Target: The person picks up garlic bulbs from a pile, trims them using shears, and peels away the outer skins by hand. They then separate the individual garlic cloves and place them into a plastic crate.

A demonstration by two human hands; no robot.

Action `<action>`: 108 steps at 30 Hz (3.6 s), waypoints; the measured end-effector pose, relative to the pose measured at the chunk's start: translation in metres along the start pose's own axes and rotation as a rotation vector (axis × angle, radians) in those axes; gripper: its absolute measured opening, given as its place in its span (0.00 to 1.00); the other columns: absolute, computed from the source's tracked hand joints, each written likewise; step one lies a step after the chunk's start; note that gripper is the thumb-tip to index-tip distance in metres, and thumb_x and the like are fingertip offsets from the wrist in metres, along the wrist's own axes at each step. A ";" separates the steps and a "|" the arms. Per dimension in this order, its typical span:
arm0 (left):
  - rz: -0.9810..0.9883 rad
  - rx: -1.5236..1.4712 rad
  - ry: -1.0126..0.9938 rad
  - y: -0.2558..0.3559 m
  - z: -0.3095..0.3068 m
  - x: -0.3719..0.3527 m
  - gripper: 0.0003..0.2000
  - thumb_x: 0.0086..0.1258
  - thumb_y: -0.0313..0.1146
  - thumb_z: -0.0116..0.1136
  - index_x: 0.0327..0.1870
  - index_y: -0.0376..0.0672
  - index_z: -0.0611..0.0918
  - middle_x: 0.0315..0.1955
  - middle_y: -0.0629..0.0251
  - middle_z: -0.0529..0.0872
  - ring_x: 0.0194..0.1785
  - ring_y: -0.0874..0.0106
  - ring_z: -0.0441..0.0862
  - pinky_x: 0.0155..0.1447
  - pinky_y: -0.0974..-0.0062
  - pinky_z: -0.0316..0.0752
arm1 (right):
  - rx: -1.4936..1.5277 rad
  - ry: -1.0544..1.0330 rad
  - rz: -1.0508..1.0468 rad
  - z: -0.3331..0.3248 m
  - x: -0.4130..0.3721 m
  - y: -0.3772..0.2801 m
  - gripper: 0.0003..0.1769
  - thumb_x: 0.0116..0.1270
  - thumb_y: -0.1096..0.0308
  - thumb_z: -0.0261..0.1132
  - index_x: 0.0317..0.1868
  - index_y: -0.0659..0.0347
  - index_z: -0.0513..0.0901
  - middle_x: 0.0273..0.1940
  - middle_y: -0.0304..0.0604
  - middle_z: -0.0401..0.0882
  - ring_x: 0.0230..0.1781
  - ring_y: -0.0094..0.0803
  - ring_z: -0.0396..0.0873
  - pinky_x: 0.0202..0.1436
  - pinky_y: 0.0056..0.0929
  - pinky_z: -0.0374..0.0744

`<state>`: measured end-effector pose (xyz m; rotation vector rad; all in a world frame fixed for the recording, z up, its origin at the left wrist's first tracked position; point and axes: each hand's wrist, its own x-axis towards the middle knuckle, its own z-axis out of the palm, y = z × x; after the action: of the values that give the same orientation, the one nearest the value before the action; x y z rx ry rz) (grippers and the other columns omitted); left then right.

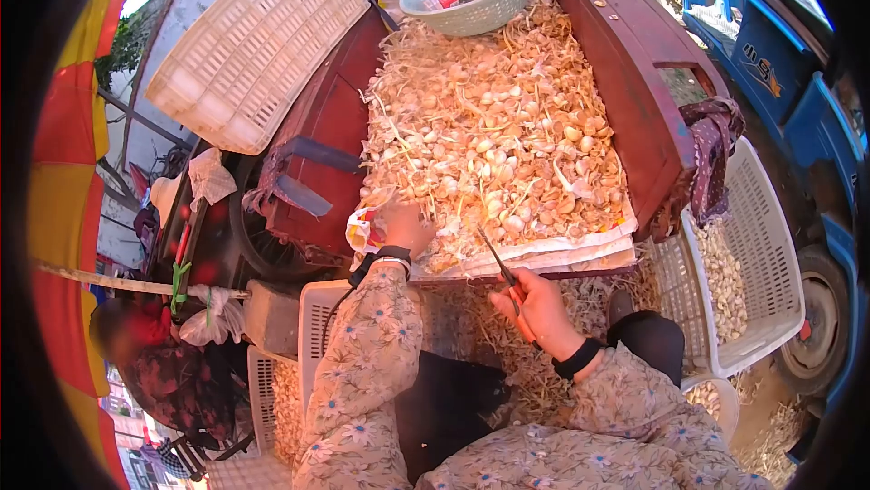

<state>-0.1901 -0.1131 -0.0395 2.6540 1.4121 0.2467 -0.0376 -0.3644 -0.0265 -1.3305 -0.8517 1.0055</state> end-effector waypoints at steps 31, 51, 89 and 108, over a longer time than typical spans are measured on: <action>-0.659 -2.223 -0.507 0.145 -0.047 -0.140 0.20 0.71 0.50 0.38 0.43 0.40 0.74 0.40 0.63 0.77 0.44 0.69 0.74 0.50 0.71 0.69 | -0.422 -0.039 -0.639 -0.014 -0.006 -0.038 0.23 0.41 0.70 0.72 0.41 0.54 0.77 0.24 0.37 0.73 0.23 0.30 0.74 0.28 0.28 0.72; -0.602 -2.528 -0.097 0.158 -0.045 -0.154 0.15 0.71 0.37 0.41 0.47 0.33 0.70 0.42 0.56 0.76 0.49 0.63 0.73 0.58 0.67 0.68 | 0.366 -0.184 -0.037 -0.032 -0.025 -0.039 0.24 0.49 0.78 0.70 0.48 0.61 0.73 0.38 0.34 0.74 0.29 0.15 0.70 0.34 0.14 0.71; -0.337 -2.307 0.449 0.129 -0.120 -0.269 0.16 0.73 0.39 0.40 0.57 0.44 0.66 0.41 0.70 0.73 0.43 0.81 0.71 0.48 0.83 0.68 | -0.309 -0.224 -0.385 0.127 -0.099 -0.102 0.15 0.53 0.85 0.57 0.42 0.64 0.75 0.30 0.36 0.76 0.30 0.19 0.72 0.33 0.17 0.69; -0.739 -2.519 0.225 0.118 -0.078 -0.325 0.07 0.73 0.34 0.37 0.39 0.43 0.69 0.29 0.64 0.76 0.26 0.75 0.75 0.28 0.80 0.73 | -0.188 -0.400 -0.066 0.115 -0.150 -0.065 0.19 0.48 0.90 0.56 0.40 0.65 0.69 0.26 0.35 0.71 0.24 0.15 0.68 0.25 0.14 0.64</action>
<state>-0.2886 -0.4464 0.0313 0.0617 0.6090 1.0857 -0.1925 -0.4610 0.0560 -1.2658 -1.3106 1.1827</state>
